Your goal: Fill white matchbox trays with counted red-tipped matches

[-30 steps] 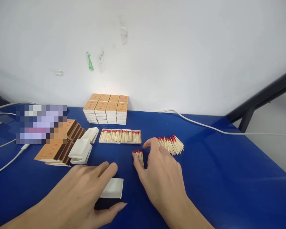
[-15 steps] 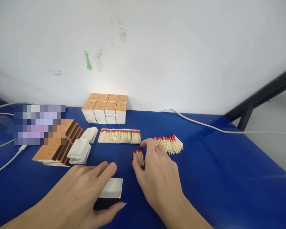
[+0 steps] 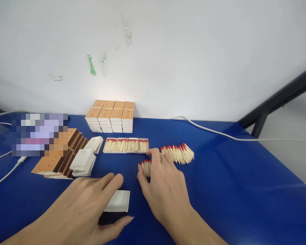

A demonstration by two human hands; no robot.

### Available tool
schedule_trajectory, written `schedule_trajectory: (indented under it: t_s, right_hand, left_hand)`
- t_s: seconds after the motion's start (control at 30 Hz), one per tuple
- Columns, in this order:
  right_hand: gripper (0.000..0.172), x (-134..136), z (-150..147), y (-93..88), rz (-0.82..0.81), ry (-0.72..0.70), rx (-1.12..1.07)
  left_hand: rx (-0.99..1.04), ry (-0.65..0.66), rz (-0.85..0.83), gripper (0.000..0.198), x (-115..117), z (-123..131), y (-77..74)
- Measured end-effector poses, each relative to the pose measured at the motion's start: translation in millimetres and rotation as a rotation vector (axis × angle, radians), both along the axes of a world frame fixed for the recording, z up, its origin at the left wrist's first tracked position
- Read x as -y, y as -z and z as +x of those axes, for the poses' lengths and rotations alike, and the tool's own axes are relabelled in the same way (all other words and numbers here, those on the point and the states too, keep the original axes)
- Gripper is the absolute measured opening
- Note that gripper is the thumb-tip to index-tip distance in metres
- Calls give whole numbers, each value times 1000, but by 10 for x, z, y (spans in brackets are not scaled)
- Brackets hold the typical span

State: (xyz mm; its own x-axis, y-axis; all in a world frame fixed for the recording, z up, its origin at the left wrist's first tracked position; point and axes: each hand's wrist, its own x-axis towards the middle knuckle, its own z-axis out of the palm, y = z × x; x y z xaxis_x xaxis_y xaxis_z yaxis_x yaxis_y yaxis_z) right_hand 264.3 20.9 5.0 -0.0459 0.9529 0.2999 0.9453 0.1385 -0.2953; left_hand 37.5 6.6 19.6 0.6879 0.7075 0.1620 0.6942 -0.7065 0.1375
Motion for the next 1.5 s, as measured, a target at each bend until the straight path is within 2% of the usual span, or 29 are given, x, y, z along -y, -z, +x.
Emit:
schedule_trajectory:
  t_s: [0.27,0.5,0.77,0.9,1.03,1.4,1.5]
  right_hand:
    - [21,0,15,-12,-4,9,-8]
    - [22,20,40,-34,79,-18,-29]
    - [18,19,46,-45,61,-94,-95]
    - [17,29,25,-65,105,-113,-130]
    - [7,43,-13,-65,141,-189,-138]
    - [21,55,-76,-18,155,-290,77]
    - [24,41,-38,-56,161,-261,16]
  left_hand:
    - [26,10,11,33,-18,-1,-13]
    - [37,13,41,35,-16,-6,-20]
    - [34,20,56,36,-13,-2,-26]
    - [31,20,52,37,-17,-1,-25]
    - [37,20,45,37,-35,-1,-23]
    - [46,23,45,42,-17,-2,-5]
    - [42,25,41,41,-16,-3,-13]
